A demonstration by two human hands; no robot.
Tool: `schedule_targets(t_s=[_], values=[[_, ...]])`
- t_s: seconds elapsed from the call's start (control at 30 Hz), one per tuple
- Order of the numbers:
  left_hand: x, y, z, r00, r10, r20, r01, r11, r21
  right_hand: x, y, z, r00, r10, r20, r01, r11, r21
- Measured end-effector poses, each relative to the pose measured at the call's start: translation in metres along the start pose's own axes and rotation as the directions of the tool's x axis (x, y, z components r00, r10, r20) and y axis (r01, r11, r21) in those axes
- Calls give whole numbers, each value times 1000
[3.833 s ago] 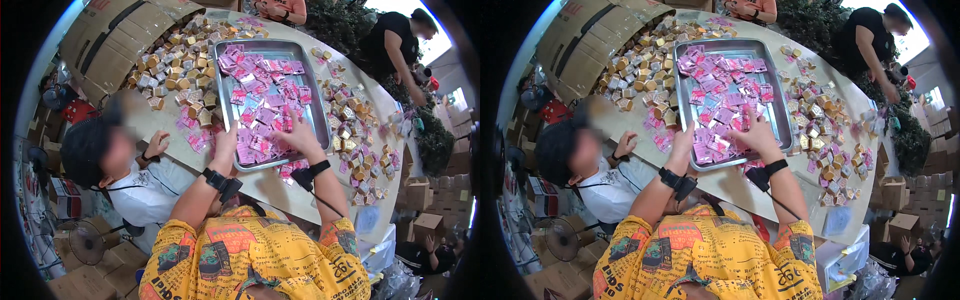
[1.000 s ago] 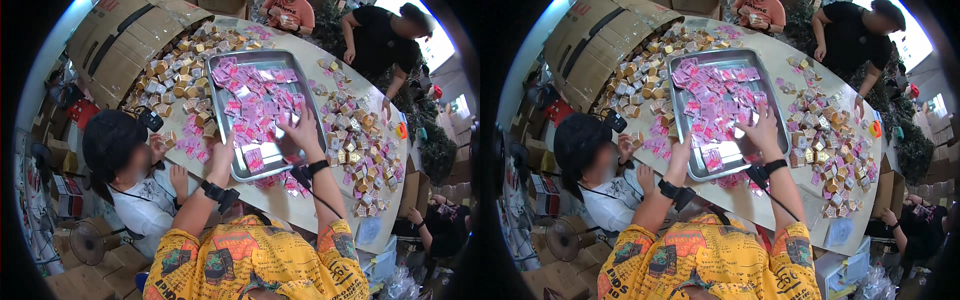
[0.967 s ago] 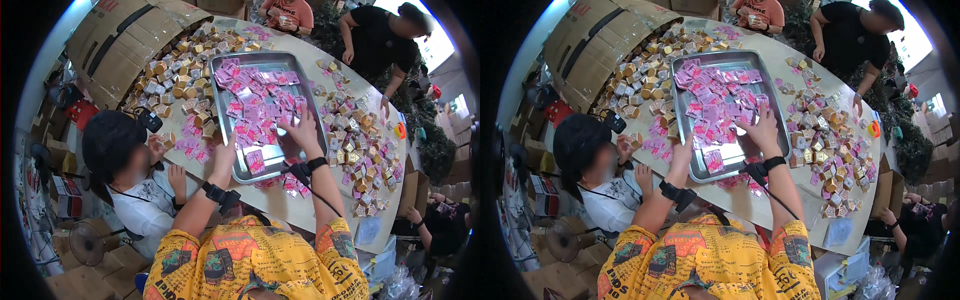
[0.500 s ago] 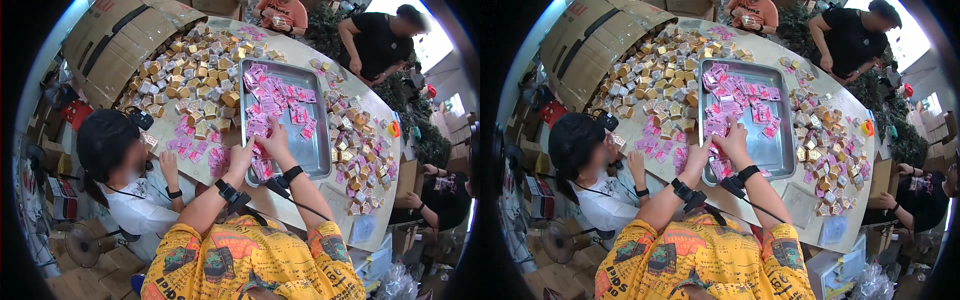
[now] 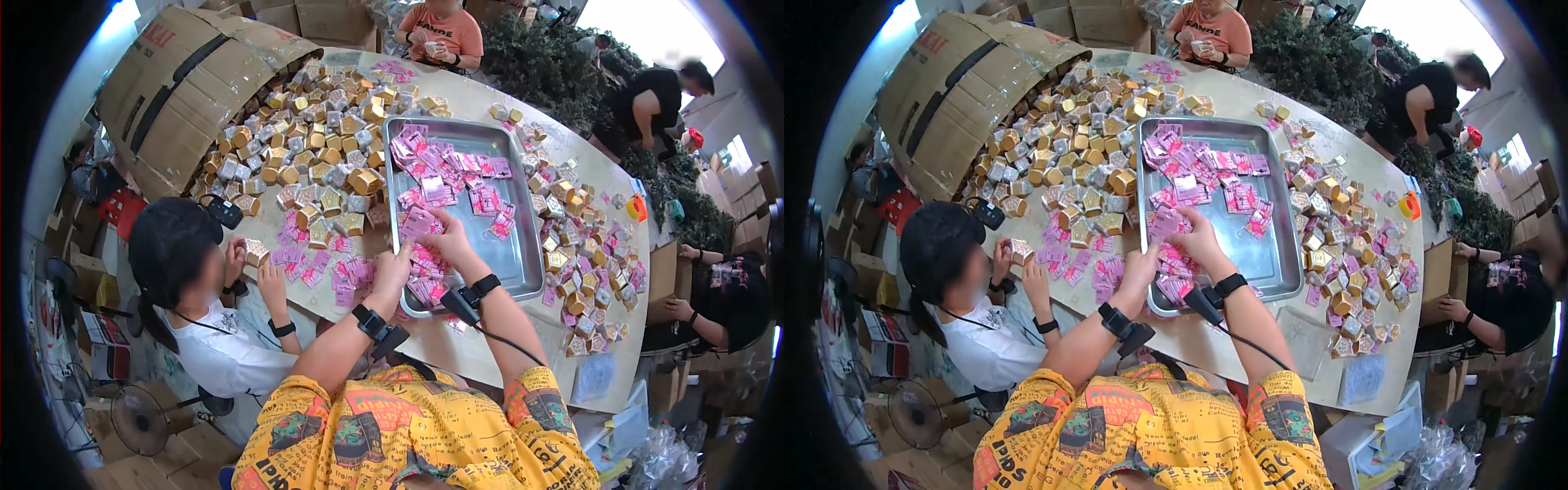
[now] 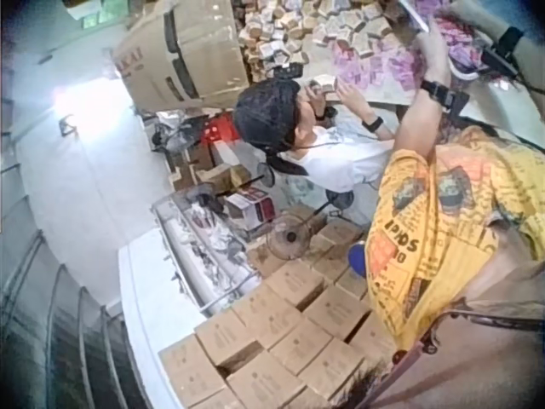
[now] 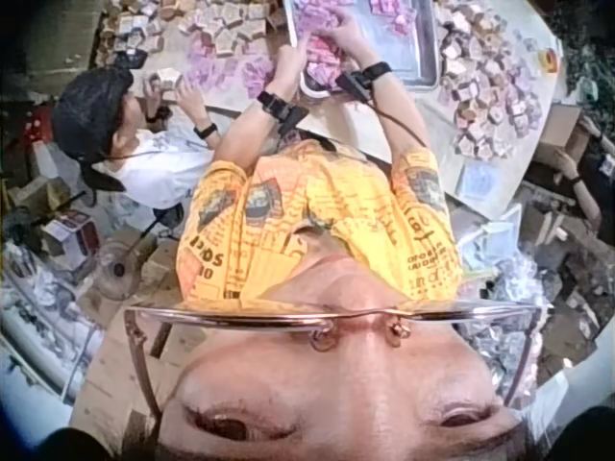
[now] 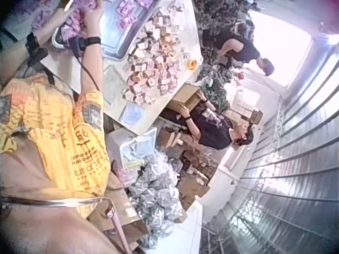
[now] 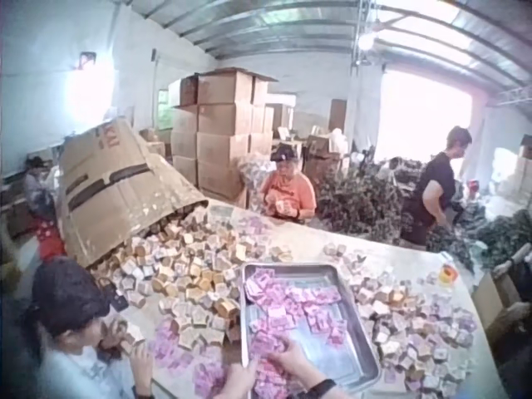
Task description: The person repeatedly picks up small gold-colored items and pink packets from a table, places them into clear plastic bags, and sets the filled bags down. The process is repetitive and involves handling items one at a time.
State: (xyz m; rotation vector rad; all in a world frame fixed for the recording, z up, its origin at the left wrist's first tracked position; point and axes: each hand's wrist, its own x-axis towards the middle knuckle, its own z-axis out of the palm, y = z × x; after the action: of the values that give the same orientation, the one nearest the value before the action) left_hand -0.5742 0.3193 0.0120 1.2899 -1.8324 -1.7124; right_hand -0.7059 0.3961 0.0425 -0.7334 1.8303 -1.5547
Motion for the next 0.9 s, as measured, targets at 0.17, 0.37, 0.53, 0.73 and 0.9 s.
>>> schedule_targets(t_s=[0.17,0.37,0.53,0.73,0.9], values=[[28,-23,-5,994,99,-44,-101,994,-43,-9,-26,-18,997,64,-51,-56,987,154],[4,42,-43,976,118,-185,-109,992,61,-26,-50,-84,975,-60,-214,118,956,270],[23,30,-82,953,92,-290,-112,992,-54,-73,-23,-122,939,-130,-320,170,980,101],[37,23,-103,940,116,-320,-80,989,124,-106,144,-109,944,190,-268,-219,972,-85],[38,4,-107,897,236,-373,-238,970,42,-81,57,-85,917,-113,-383,-237,617,-750]])
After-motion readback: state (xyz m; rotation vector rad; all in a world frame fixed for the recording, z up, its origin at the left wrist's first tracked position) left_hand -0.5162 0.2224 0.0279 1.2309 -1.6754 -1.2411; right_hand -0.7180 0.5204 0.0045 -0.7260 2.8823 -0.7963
